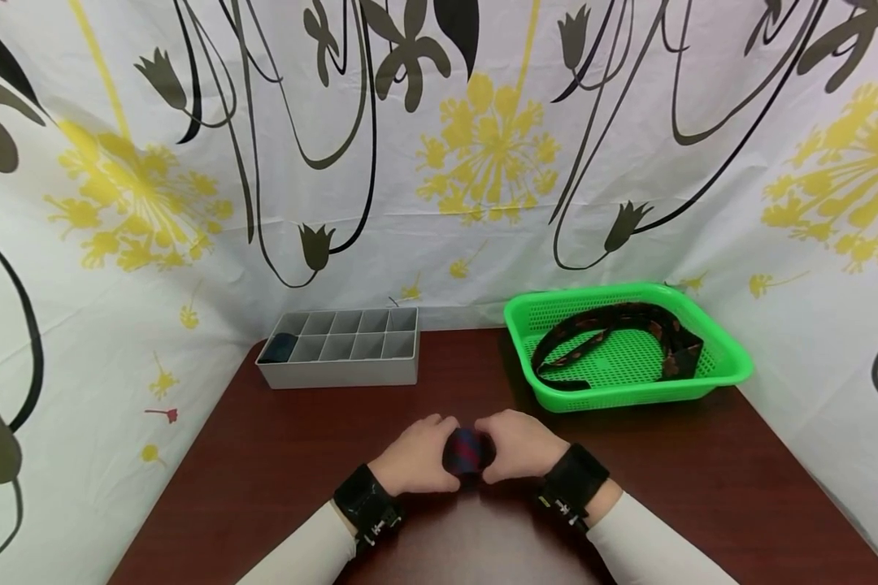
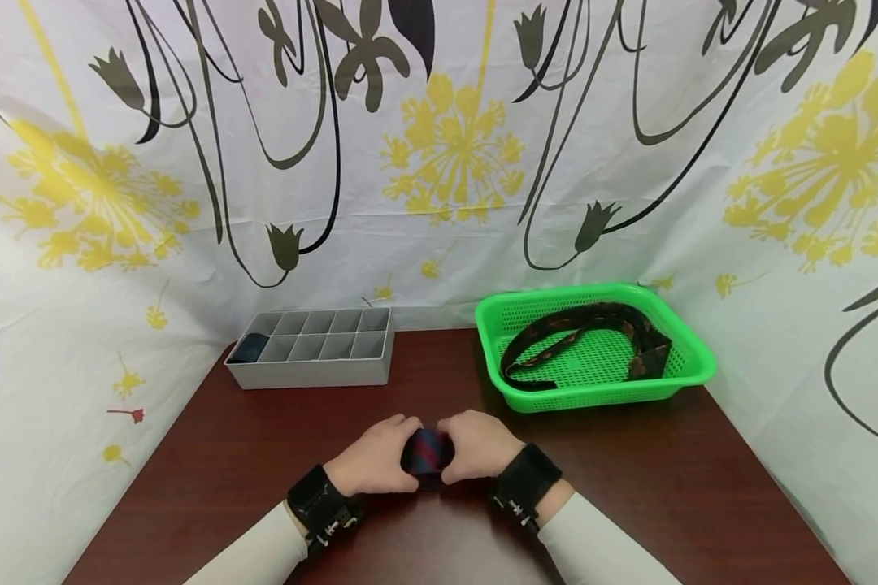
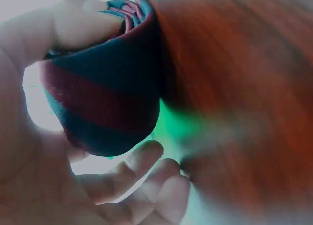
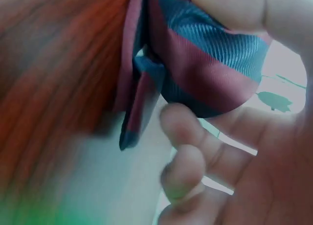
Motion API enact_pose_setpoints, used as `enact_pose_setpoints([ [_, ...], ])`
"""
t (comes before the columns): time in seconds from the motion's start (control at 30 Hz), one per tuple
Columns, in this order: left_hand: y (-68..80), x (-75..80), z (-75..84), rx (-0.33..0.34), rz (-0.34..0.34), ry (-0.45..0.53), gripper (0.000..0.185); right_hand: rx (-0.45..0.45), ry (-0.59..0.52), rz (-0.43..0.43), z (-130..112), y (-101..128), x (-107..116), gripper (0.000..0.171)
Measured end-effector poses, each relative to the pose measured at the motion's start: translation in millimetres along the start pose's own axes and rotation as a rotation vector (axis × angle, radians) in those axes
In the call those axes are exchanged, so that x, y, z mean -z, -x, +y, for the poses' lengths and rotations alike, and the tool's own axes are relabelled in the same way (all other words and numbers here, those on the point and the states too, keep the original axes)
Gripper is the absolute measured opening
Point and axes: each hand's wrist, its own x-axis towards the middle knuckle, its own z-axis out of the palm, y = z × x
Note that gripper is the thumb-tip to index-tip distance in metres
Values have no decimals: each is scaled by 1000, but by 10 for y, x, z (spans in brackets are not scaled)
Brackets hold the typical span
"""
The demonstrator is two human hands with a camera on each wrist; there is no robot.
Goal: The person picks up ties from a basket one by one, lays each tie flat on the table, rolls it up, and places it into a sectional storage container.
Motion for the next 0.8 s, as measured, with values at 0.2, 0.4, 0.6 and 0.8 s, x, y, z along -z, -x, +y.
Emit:
enact_pose_setpoints([
  [0.2, -15, -44, -10, 29, 59, 17, 44, 50, -14, 20, -27, 0, 5, 43],
  [0.4, -16, -23, -7, 33, 34, 121, 54, 68, -79, 65, -5, -15, -69, 31],
  [0.6, 4, 1, -34, 97, -12, 524, 87, 39, -120, 54, 44, -23, -129, 29],
  [0.8, 15, -110, 56, 339, 225, 833, 78, 15, -117, 118, 67, -49, -188, 30],
])
